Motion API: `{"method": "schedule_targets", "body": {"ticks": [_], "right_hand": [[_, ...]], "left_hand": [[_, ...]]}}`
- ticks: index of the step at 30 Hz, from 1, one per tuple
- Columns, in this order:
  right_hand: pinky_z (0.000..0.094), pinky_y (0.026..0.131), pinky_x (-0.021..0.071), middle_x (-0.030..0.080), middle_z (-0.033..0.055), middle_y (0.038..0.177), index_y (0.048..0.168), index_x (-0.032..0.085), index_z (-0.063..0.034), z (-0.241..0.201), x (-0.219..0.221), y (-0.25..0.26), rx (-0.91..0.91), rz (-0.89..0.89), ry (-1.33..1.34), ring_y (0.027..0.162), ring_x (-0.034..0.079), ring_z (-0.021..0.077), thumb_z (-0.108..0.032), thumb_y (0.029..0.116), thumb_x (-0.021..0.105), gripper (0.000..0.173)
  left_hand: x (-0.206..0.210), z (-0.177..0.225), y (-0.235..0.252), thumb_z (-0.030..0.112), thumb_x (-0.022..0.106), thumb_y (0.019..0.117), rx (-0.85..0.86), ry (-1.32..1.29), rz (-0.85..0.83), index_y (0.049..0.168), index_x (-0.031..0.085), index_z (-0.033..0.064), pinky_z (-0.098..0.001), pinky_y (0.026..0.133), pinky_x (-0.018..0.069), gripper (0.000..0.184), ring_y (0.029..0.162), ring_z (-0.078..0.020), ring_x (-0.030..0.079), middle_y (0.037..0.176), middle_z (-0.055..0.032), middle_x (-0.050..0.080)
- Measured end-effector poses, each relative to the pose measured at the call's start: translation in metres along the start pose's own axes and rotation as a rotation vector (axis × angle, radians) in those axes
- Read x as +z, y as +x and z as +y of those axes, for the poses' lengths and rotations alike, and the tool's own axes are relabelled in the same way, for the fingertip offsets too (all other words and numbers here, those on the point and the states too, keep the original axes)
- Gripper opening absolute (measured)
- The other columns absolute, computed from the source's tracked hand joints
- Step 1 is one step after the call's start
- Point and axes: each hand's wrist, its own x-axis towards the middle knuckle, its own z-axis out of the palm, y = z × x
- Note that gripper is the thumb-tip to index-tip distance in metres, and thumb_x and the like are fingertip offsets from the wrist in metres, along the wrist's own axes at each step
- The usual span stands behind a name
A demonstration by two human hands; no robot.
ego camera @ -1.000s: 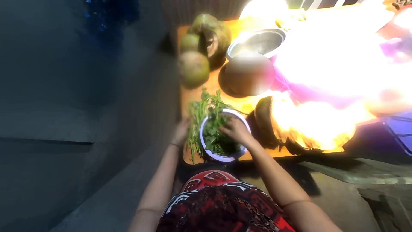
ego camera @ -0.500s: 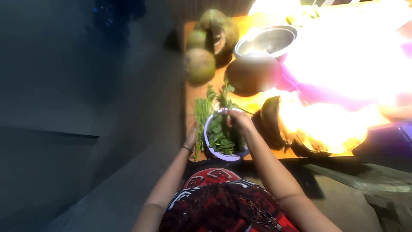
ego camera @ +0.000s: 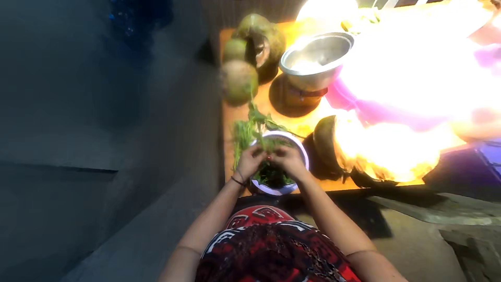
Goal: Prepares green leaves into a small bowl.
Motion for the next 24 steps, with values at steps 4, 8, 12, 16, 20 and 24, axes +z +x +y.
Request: {"method": "schedule_targets", "body": {"ticks": [4,8,12,16,20,24], "right_hand": [[0.0332,0.066,0.0626,0.071,0.0068,0.082,0.104,0.065,0.0007,-0.001,0.006,0.002,0.095,0.103,0.314,0.067,0.069,0.0144,-0.004,0.0982,0.066,0.008],[0.0322,0.065,0.0632,0.071,0.0059,0.079,0.1,0.062,-0.0001,-0.003,0.01,-0.003,0.093,0.05,0.36,0.066,0.071,0.0144,0.002,0.0971,0.063,0.004],[0.034,0.072,0.0605,0.072,0.0085,0.088,0.103,0.071,0.0013,-0.006,0.004,-0.002,-0.105,-0.048,-0.091,0.074,0.069,0.0126,-0.001,0.0906,0.071,0.012],[0.0503,0.083,0.0583,0.075,0.0156,0.094,0.101,0.075,0.0014,-0.016,0.002,0.001,-0.247,-0.179,-0.486,0.087,0.072,0.0264,-0.012,0.0961,0.069,0.015],[0.045,0.086,0.0584,0.074,0.0151,0.098,0.106,0.075,0.0021,-0.011,0.002,0.005,-0.311,-0.289,-0.458,0.089,0.071,0.0233,-0.014,0.1005,0.065,0.019],[0.0397,0.083,0.0573,0.071,0.0131,0.095,0.103,0.075,0.0025,0.004,0.004,0.007,-0.503,-0.281,-0.405,0.088,0.068,0.0199,-0.012,0.1007,0.059,0.021]], "left_hand": [[0.001,0.002,0.001,0.008,0.06,0.102,-0.075,-0.141,0.106,0.118,0.065,-0.0038,-0.0292,0.084,0.056,0.02,0.089,-0.0103,0.066,0.106,-0.0106,0.069],[0.0,0.009,-0.005,0.01,0.051,0.106,-0.014,-0.142,0.124,0.121,0.057,-0.0029,-0.025,0.077,0.053,0.02,0.081,-0.0061,0.061,0.096,-0.0061,0.064],[-0.002,0.007,-0.009,0.008,0.049,0.1054,0.059,-0.12,0.08,0.129,0.054,-0.0032,-0.0257,0.075,0.0549,0.026,0.082,-0.008,0.062,0.1,-0.0084,0.064],[-0.006,0.004,-0.009,0.004,0.051,0.1028,0.11,-0.183,0.062,0.135,0.049,-0.0055,-0.0249,0.079,0.0552,0.033,0.085,-0.008,0.065,0.102,-0.0082,0.069],[-0.013,0.011,-0.01,0.004,0.048,0.1039,0.054,-0.288,0.022,0.139,0.045,-0.0049,-0.0282,0.077,0.0573,0.036,0.084,-0.0118,0.067,0.103,-0.0093,0.067],[-0.017,0.023,-0.015,0.001,0.047,0.1039,-0.025,-0.406,-0.019,0.14,0.044,0.0007,-0.0293,0.06,0.06,0.036,0.072,-0.0138,0.068,0.1,-0.0082,0.066]]}}
